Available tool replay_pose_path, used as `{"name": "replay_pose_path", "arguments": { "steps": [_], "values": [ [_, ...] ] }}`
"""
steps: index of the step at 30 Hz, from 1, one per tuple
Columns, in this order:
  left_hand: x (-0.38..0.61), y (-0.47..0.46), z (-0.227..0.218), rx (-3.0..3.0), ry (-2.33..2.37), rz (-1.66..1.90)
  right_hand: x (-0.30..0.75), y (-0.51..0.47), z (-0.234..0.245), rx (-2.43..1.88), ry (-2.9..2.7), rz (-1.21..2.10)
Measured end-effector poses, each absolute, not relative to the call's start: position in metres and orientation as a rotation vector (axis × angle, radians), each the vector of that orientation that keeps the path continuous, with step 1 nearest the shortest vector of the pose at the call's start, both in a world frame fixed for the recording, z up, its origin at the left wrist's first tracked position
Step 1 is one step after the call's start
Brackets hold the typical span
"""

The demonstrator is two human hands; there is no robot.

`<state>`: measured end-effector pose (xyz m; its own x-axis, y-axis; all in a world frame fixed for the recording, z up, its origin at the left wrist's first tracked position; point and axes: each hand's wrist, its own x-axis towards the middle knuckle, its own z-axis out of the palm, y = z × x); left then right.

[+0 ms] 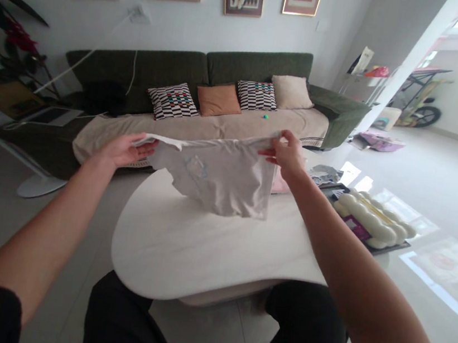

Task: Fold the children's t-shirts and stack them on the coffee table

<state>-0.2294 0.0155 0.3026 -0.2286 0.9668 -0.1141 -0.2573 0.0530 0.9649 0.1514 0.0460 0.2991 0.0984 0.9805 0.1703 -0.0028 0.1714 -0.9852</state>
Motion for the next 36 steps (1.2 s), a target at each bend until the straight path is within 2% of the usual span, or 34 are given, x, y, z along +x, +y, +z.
{"name": "replay_pose_path", "arguments": {
  "steps": [4,7,10,16,20,23,28,32,36],
  "values": [
    [-0.229,-0.005,0.334,0.874,1.201,1.513,0.155,0.026,0.323,-0.942,-1.269,0.877],
    [-0.223,-0.045,0.312,0.867,1.254,1.546,0.164,-0.011,0.297,-0.917,-1.237,0.924],
    [-0.210,-0.100,0.254,0.777,1.366,1.468,0.176,-0.057,0.236,-1.003,-1.168,1.029],
    [-0.166,-0.209,0.106,0.377,1.484,1.168,0.197,-0.150,0.080,-1.350,-0.954,1.252],
    [-0.139,-0.248,0.052,0.130,1.515,1.131,0.202,-0.197,0.022,-1.525,-0.900,1.239],
    [-0.136,-0.259,0.048,0.081,1.496,1.148,0.205,-0.215,0.011,-1.578,-1.082,1.147],
    [-0.154,-0.246,0.089,0.214,1.459,1.074,0.221,-0.204,0.028,-1.626,-1.663,0.911],
    [-0.166,-0.186,0.121,0.391,1.369,1.073,0.235,-0.150,0.055,-1.605,-1.933,0.842],
    [-0.176,-0.108,0.112,0.644,1.482,1.049,0.232,-0.078,0.063,-1.612,-1.959,0.683]
  ]
}}
